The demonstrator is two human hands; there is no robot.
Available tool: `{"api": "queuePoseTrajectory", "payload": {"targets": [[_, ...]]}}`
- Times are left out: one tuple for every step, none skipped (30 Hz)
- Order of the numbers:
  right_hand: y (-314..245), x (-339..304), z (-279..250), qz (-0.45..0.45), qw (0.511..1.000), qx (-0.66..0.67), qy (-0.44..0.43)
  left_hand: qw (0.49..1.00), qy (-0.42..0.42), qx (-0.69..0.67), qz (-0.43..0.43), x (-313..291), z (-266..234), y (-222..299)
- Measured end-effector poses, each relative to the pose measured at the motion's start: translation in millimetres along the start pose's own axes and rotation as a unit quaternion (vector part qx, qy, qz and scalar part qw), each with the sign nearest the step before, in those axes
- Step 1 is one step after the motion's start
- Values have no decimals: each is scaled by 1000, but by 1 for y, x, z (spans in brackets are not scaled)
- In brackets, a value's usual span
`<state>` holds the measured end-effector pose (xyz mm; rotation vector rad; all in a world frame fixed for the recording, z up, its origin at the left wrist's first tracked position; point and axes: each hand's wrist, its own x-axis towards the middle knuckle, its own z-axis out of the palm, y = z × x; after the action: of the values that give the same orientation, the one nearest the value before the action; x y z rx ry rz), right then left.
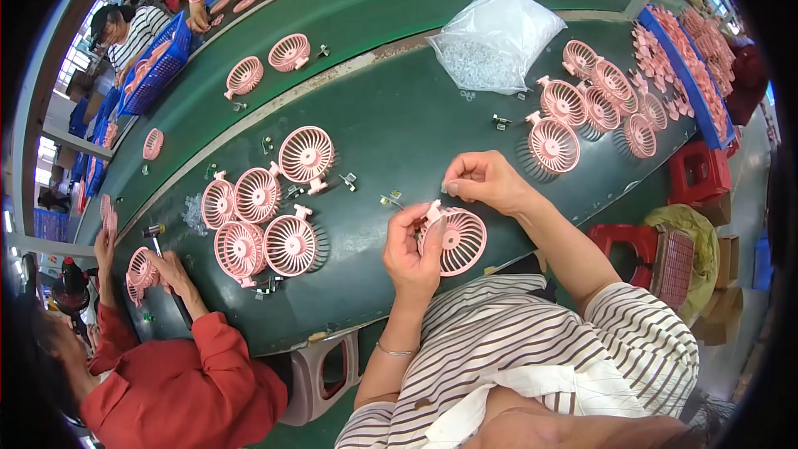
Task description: The person assembles portable fans by hand along a conveyor belt, fitting circuit boards and plastic components into the fan casings and placing the assembled pieces onto the table.
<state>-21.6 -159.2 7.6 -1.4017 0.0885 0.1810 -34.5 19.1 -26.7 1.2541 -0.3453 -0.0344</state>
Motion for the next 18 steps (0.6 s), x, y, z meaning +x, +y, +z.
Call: {"api": "queuePoseTrajectory", "payload": {"targets": [[0,0,1,2,1000,2,-1,1000,1,10,8,1,0,-1],[1,0,1,0,1000,7,-6,1000,1,21,16,1,0,-2],[2,0,1,-4,1000,11,-11,1000,2,22,15,1,0,-2],[2,0,2,-2,1000,12,-11,1000,3,19,8,2,0,-2],[2,-1,4,-5,1000,15,-9,1000,4,16,3,2,0,-1],[3,-1,5,-7,1000,16,-6,1000,4,17,2,2,0,-1],[3,-2,6,-7,1000,17,-6,1000,3,23,6,1,0,-1],[4,-3,8,-7,1000,22,-5,1000,1,30,10,1,0,-1],[5,-3,9,-7,1000,26,-4,1000,1,30,9,1,0,-2],[5,-4,9,-6,1000,27,-4,999,4,33,7,1,-1,-2],[6,-4,10,-7,1000,28,-6,999,8,37,5,1,-1,-3],[7,-4,10,-9,1000,29,-8,999,8,37,5,0,-1,-3],[7,-4,11,-8,1000,29,-8,999,11,36,5,1,-1,-4],[7,-4,11,-7,999,30,-7,999,14,36,6,0,-1,-5],[7,-5,12,-5,999,31,-6,999,14,36,5,0,-2,-5],[7,-5,12,-5,999,32,-6,999,12,42,4,0,-3,-5],[5,-6,13,-4,1000,27,-3,999,10,48,2,1,-3,-6],[5,-7,14,-4,1000,22,0,999,11,48,2,1,-2,-3]]}}
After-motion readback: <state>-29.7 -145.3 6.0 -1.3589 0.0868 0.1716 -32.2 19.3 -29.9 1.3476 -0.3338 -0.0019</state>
